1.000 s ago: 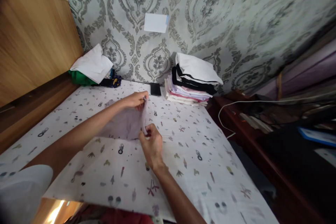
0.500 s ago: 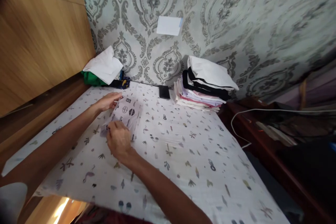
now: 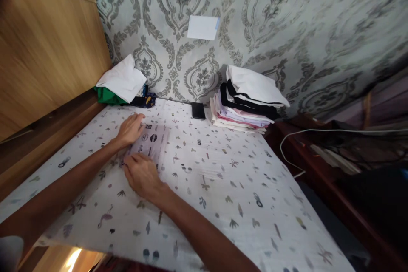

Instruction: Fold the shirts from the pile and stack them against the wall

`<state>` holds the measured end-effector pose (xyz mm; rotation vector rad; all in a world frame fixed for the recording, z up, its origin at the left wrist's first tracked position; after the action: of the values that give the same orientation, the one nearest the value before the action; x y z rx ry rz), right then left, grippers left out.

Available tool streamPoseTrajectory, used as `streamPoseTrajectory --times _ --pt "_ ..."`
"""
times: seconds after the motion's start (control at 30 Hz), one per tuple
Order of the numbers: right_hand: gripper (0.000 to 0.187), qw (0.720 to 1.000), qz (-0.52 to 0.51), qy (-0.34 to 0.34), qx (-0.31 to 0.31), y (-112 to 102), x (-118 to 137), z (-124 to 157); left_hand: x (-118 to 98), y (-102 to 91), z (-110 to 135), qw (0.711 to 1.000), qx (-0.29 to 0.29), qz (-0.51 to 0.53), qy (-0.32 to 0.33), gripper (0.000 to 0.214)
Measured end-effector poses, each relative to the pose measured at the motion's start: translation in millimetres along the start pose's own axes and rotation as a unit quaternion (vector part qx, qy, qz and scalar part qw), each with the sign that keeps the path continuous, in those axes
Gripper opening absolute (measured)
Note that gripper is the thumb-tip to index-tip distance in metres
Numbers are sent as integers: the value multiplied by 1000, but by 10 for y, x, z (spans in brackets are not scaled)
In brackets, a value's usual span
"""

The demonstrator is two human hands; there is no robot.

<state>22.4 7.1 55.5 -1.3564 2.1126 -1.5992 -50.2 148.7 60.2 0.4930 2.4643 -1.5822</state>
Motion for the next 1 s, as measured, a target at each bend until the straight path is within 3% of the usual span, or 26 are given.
streamPoseTrajectory --times 0.07,0.13,0.23,0.43,0.57,0.67,0.77,0.8,0.83,0.9,1.0 --pt "27 1000 20 -8 -14 -67 -60 49 -386 92 86 991 60 58 101 38" --pt "39 999 42 -10 6 -20 -117 111 -715 301 246 960 170 118 189 43" --pt "62 996 49 -3 70 171 -166 205 -886 606 399 920 280 129 241 53" --pt "71 993 41 -5 110 304 -151 253 -777 926 129 916 295 109 250 54" --pt "64 996 7 -14 90 249 -130 245 -654 1022 -200 938 262 93 207 54" --pt "49 998 -55 23 13 29 -262 233 -526 862 -411 970 173 72 152 54" --pt "43 981 -116 114 -111 -308 -641 294 -263 398 -447 996 41 43 67 41" --pt "43 970 -132 140 -146 -398 -778 337 -143 247 -386 999 24 38 31 35" --pt "42 961 -148 160 -172 -458 -905 382 -24 143 -284 998 37 42 -6 29" --pt "40 945 -179 189 -198 -492 -1115 461 163 69 37 985 136 76 -67 23" --pt "39 931 -214 220 -198 -398 -1308 522 255 9 616 945 268 140 -122 29"
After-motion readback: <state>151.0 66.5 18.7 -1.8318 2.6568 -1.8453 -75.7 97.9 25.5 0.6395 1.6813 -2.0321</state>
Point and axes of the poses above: each hand's wrist, its own z-axis away from the middle knuckle, its own y-axis out of the palm, x = y × z, the point moved 10 cm from there along -z, towards the middle knuckle, and after that the axes turned 8 degrees about -x, right-handed, at the moved point
